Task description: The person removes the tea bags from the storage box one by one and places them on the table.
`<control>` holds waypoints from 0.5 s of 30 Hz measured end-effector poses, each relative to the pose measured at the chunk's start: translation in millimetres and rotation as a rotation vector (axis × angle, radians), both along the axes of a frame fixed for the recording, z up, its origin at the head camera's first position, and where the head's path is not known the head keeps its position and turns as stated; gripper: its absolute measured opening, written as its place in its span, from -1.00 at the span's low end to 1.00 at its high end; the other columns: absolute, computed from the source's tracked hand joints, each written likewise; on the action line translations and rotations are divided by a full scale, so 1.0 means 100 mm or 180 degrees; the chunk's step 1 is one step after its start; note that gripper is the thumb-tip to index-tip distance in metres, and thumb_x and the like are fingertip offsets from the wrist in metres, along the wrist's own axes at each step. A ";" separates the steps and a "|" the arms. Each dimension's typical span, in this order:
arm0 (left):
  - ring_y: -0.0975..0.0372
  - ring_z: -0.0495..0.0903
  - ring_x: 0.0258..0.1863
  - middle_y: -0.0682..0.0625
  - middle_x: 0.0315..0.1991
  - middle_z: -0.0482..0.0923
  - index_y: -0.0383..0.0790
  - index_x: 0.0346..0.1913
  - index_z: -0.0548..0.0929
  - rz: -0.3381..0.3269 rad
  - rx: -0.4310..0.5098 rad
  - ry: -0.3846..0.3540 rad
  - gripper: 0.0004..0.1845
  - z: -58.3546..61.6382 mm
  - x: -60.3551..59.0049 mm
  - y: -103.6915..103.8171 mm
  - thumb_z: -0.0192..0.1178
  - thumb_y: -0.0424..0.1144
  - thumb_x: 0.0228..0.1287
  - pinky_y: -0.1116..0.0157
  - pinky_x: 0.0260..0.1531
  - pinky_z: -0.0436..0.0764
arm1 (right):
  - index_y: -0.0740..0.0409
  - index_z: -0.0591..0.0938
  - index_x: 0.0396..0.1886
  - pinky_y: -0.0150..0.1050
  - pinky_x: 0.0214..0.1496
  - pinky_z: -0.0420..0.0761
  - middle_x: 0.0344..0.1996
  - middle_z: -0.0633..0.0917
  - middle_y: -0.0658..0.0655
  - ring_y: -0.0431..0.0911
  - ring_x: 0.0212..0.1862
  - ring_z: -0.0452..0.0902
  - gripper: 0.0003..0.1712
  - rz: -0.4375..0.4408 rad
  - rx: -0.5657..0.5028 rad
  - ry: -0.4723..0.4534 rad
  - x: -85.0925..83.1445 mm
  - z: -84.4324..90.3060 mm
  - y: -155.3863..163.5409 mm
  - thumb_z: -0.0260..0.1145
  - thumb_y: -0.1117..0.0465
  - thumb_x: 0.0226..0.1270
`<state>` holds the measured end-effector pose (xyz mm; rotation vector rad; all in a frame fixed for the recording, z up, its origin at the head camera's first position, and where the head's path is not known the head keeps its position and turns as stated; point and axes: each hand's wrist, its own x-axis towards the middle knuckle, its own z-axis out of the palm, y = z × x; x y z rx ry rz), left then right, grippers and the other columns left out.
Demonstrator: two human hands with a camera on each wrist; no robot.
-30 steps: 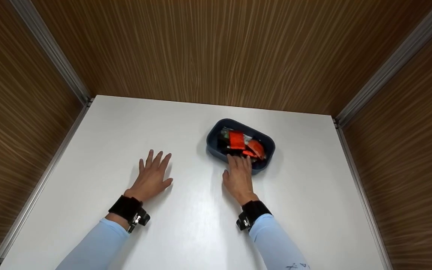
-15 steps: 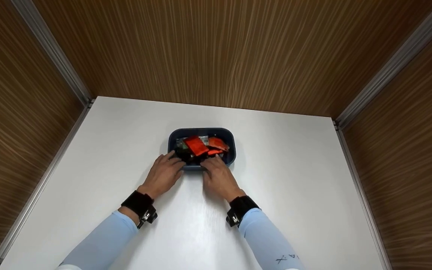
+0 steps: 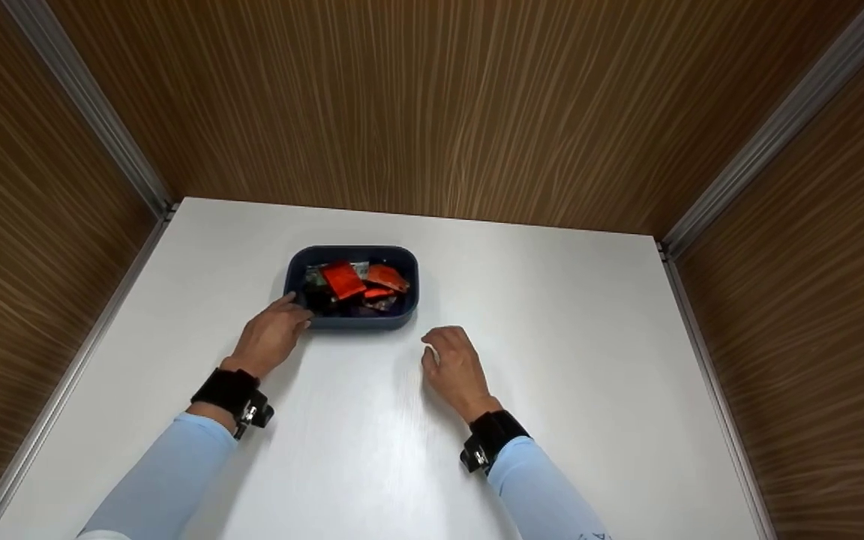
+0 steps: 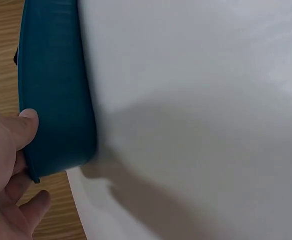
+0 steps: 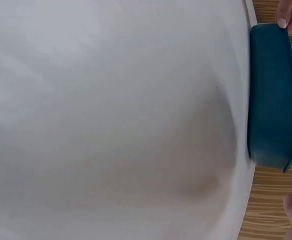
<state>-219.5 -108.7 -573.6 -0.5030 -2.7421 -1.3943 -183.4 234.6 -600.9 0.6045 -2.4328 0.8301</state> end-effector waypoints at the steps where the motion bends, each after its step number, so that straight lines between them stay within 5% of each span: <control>1: 0.01 0.57 0.34 -0.13 -0.04 0.76 -0.51 0.15 0.69 0.0011 0.0008 -0.0040 -0.71 0.01 -0.02 -0.06 0.04 -0.52 0.56 0.25 0.44 0.44 | 0.22 0.76 -0.16 -0.03 0.11 0.66 -0.12 0.77 0.15 0.09 0.04 0.65 -0.78 -0.0014 0.0008 -0.0019 0.01 -0.01 0.01 0.44 0.48 0.21; 3: -0.10 0.56 0.36 -0.19 -0.04 0.78 -0.39 -0.08 0.81 0.0139 -0.1055 0.0677 -0.83 0.02 -0.06 -0.17 0.22 -0.44 0.48 0.13 0.48 0.42 | 0.22 0.76 -0.17 -0.02 0.09 0.67 -0.12 0.76 0.16 0.09 0.03 0.65 -0.79 -0.0038 0.0021 -0.0059 0.03 -0.02 0.02 0.44 0.48 0.22; 9: -0.14 0.61 0.29 -0.25 -0.06 0.78 -0.43 -0.14 0.79 0.0089 -0.1031 0.0514 -0.84 0.07 -0.16 -0.42 0.20 -0.48 0.49 0.06 0.53 0.35 | 0.24 0.75 -0.20 -0.03 0.08 0.68 -0.15 0.76 0.18 0.09 0.00 0.66 -0.80 -0.0075 0.0059 -0.0062 0.05 -0.06 0.05 0.45 0.50 0.21; 15: -0.23 0.38 0.49 -0.29 0.05 0.74 -0.44 0.01 0.77 0.0056 -0.1053 0.0305 -0.80 0.12 -0.17 -0.64 0.19 -0.47 0.50 -0.05 0.48 0.40 | 0.25 0.75 -0.21 -0.04 0.08 0.68 -0.16 0.76 0.19 0.10 0.00 0.66 -0.83 -0.0087 0.0156 -0.0108 0.06 -0.08 0.05 0.45 0.50 0.23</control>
